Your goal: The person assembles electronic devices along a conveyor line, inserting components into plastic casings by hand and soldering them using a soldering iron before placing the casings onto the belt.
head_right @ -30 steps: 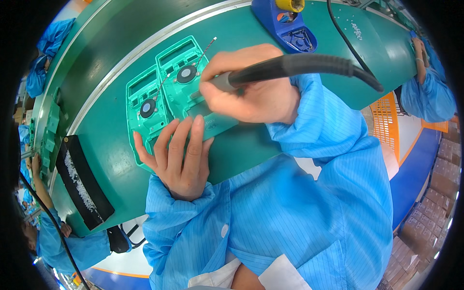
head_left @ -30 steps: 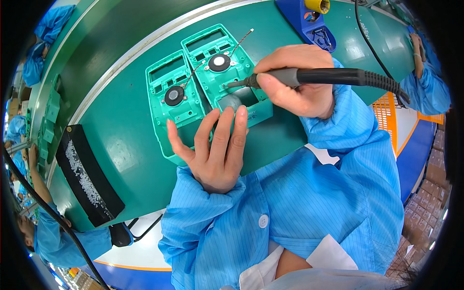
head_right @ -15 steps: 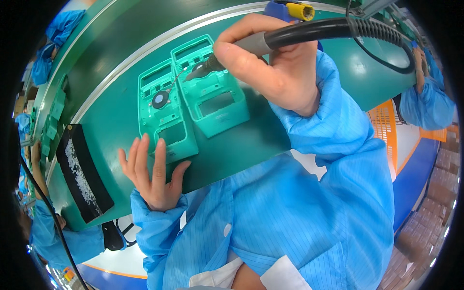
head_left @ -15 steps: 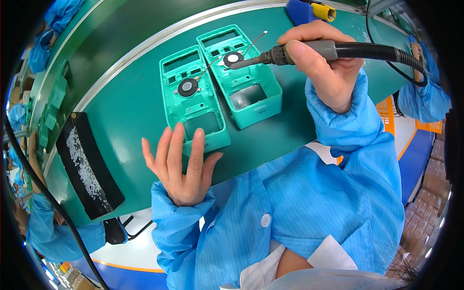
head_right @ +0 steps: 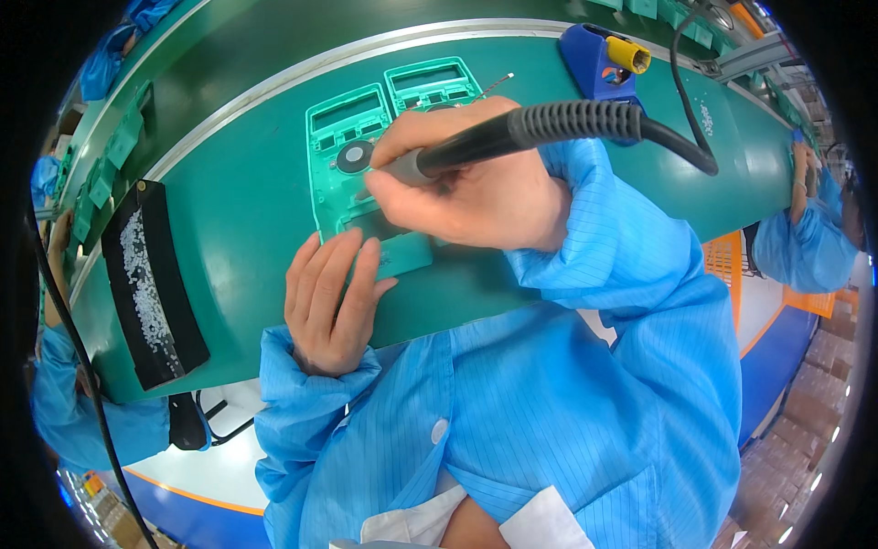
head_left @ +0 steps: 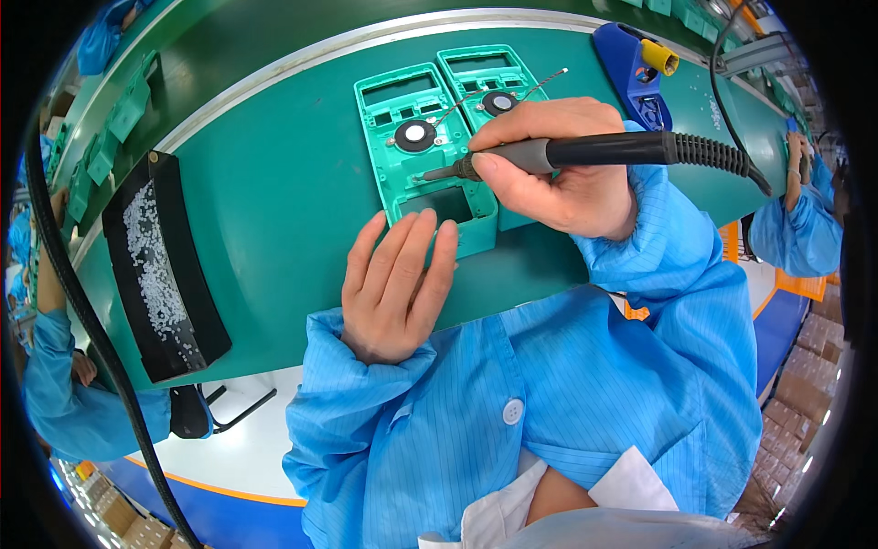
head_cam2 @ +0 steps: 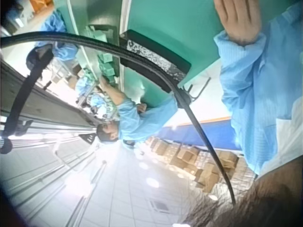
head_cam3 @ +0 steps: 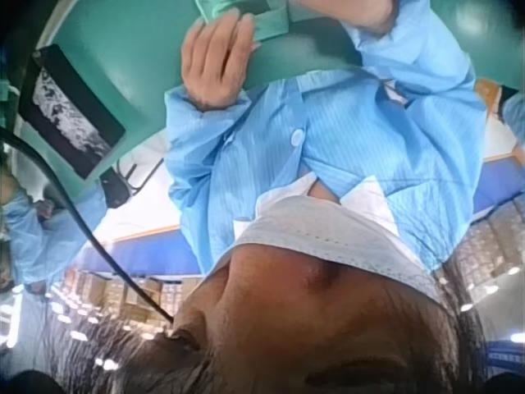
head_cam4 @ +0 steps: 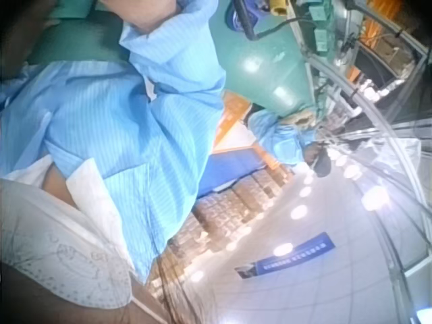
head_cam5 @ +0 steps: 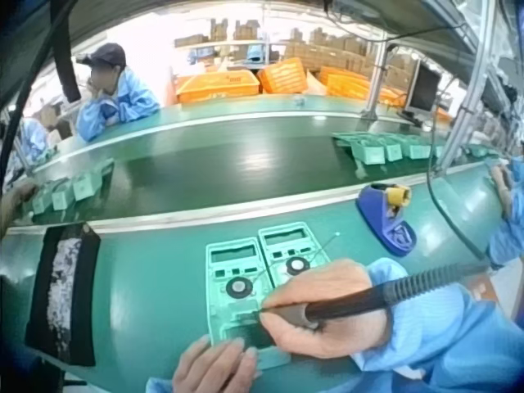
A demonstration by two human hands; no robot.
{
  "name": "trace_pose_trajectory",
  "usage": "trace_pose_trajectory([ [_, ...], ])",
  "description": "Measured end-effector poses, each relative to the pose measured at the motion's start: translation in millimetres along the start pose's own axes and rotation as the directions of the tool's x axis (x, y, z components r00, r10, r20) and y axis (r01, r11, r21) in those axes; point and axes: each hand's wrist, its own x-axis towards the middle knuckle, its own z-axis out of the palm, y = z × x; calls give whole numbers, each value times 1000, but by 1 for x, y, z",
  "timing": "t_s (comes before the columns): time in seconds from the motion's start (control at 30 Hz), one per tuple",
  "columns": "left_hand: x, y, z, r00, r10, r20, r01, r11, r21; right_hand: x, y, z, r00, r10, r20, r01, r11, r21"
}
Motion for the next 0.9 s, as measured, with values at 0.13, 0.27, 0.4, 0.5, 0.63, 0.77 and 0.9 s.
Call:
trace_pose_trajectory([
  [0.13,-1,-1,1,1000,1,-3,-1,1000,-18,0,6,7,998,-7,-70,8,1000,16],
  [0.27,0,-2,1,1000,-3,-12,3,1000,-24,0,6,7,999,25,-40,-25,1000,9],
  [0.4,0,-2,3,1000,-4,-12,4,1000,-27,-1,7,6,999,33,-8,-33,999,-3],
  [0.5,0,-2,3,1000,-2,-9,2,1000,-29,-1,9,7,1000,24,-16,-24,1000,-16],
  [0.63,0,-2,2,1000,-4,-10,3,999,-34,-1,9,8,1000,22,-22,-22,1000,-20],
  [0.77,-1,-2,2,1000,-5,-14,5,999,-34,-1,9,9,1000,14,-20,-15,998,-66],
  [0.9,-1,-3,2,1000,-7,-14,6,999,-40,1,9,9,999,-24,-22,21,992,-120],
])
